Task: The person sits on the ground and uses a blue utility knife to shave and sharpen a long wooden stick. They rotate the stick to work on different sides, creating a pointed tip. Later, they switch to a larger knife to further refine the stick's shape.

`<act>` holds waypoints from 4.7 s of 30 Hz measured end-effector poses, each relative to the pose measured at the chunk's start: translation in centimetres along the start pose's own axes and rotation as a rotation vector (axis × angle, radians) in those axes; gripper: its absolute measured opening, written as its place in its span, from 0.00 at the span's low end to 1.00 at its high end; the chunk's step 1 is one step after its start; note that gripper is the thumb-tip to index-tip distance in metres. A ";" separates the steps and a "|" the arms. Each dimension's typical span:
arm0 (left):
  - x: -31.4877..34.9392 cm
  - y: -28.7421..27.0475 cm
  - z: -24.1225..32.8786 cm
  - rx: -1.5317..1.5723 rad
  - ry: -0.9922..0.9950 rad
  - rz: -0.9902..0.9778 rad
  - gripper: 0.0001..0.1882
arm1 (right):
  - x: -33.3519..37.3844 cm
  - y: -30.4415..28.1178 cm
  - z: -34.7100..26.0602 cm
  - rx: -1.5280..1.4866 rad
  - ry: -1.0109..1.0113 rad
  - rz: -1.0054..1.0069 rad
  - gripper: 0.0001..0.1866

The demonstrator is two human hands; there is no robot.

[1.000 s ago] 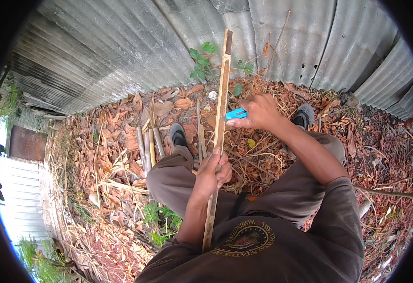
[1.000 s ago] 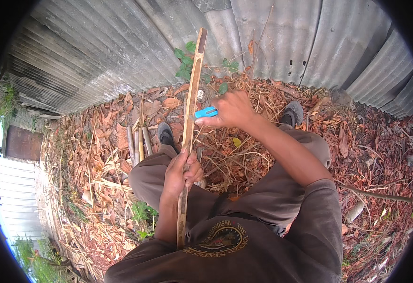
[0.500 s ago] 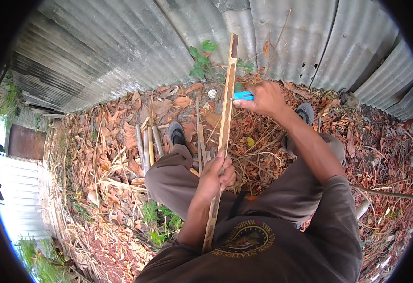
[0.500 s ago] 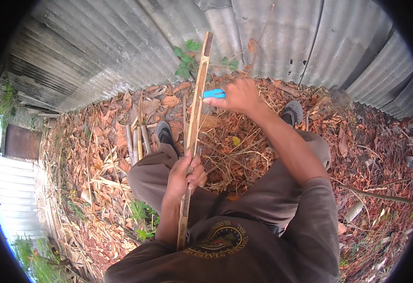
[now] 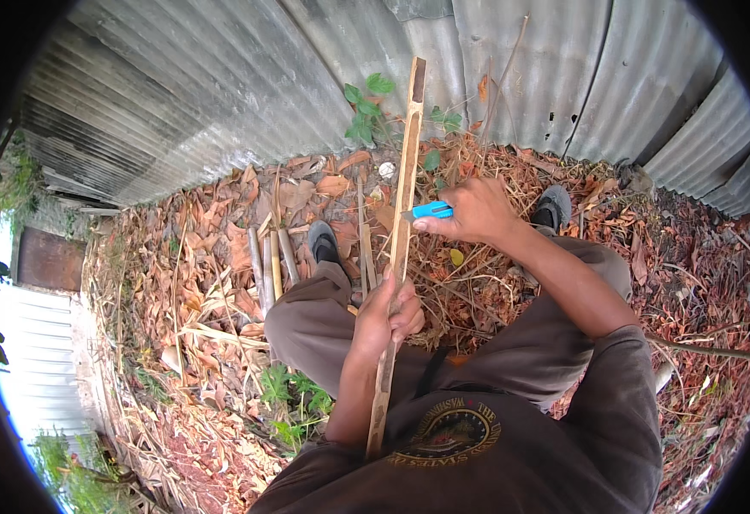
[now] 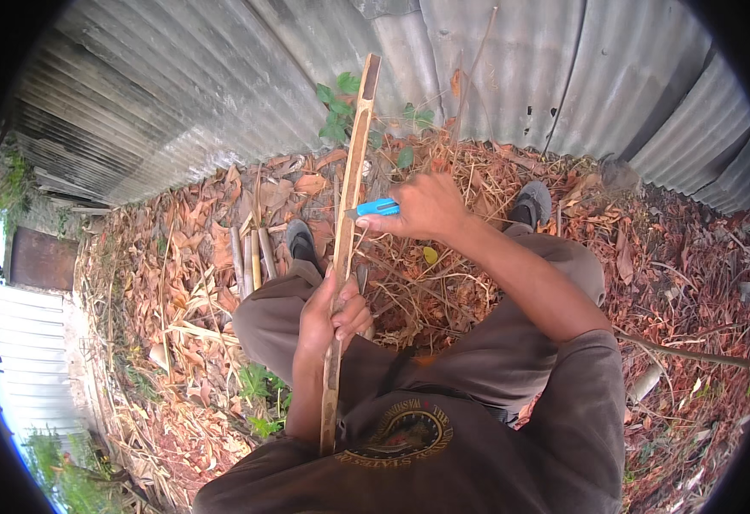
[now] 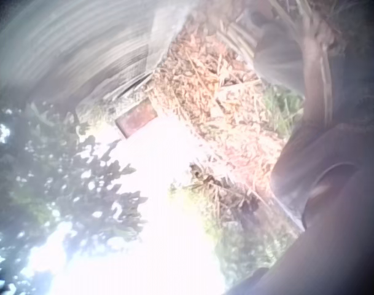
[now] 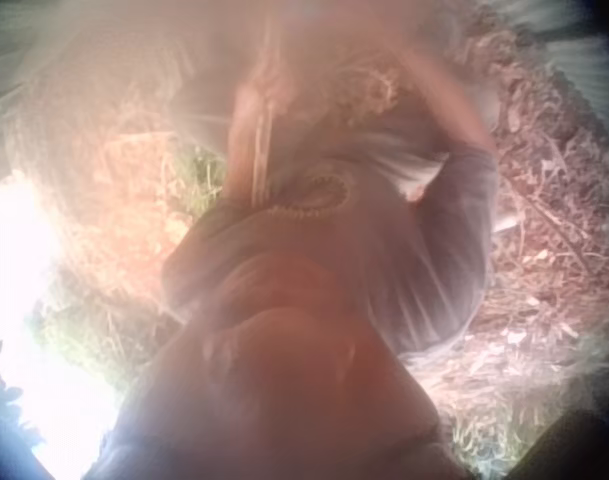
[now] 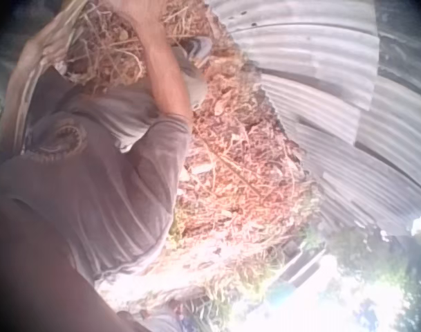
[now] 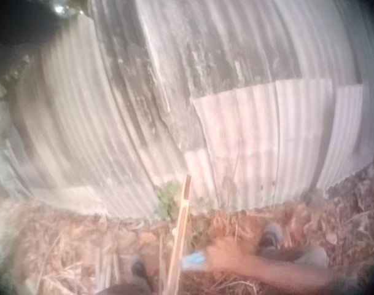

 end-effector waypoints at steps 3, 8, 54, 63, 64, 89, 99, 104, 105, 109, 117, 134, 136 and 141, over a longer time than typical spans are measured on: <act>-0.1 0.7 0.2 -0.013 -0.026 0.027 0.23 | -1.4 -0.5 1.5 0.091 0.033 -0.046 0.37; 0.1 1.0 -0.2 0.014 -0.057 -0.083 0.22 | -2.0 -0.6 4.2 0.052 0.176 0.055 0.41; 0.5 2.5 -0.7 -0.230 0.096 0.169 0.24 | 2.2 -3.8 0.0 0.117 0.026 0.013 0.35; 1.3 2.5 -0.4 -0.223 0.097 0.201 0.23 | 2.0 -3.1 -1.3 0.088 0.008 0.029 0.36; 1.4 2.4 -0.4 -0.221 0.093 0.203 0.23 | 1.9 -3.1 -1.4 0.093 -0.010 0.023 0.36; 2.0 1.6 1.4 -0.293 0.232 0.224 0.18 | -2.3 -3.0 -1.3 0.175 -0.032 0.056 0.38; 1.5 2.4 2.1 -0.389 0.254 0.276 0.16 | -4.8 -3.2 0.8 0.158 -0.059 0.082 0.34; 1.0 3.2 2.1 -0.466 0.266 0.288 0.18 | -4.6 -3.6 2.1 0.182 -0.018 0.137 0.35; 1.0 3.3 1.9 -0.475 0.262 0.284 0.18 | -4.7 -3.7 2.2 0.177 0.023 0.145 0.35; 0.7 4.4 1.6 -0.499 0.264 0.260 0.19 | -5.0 -5.5 5.0 0.208 0.124 0.160 0.39; 1.3 3.6 1.2 -0.549 0.290 0.283 0.20 | -2.1 -3.9 1.4 0.175 0.062 0.082 0.39; 2.3 2.9 0.0 -0.274 0.174 0.157 0.17 | -0.3 -6.4 1.0 0.192 0.225 0.128 0.36; 2.3 2.7 -0.3 -0.340 0.187 0.146 0.17 | -0.8 -6.1 1.4 0.171 0.201 0.150 0.36; 4.1 3.9 -0.4 -0.735 0.231 0.241 0.21 | -3.7 -6.9 6.4 0.301 0.351 0.111 0.40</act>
Point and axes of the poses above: each hand's wrist, its own x-axis away from the middle knuckle, its own y-axis out of the palm, z = x × y, the point moved 1 cm from there along -x, towards the middle knuckle, and after that the axes turned 3 degrees about -y, right-handed, at the moved point
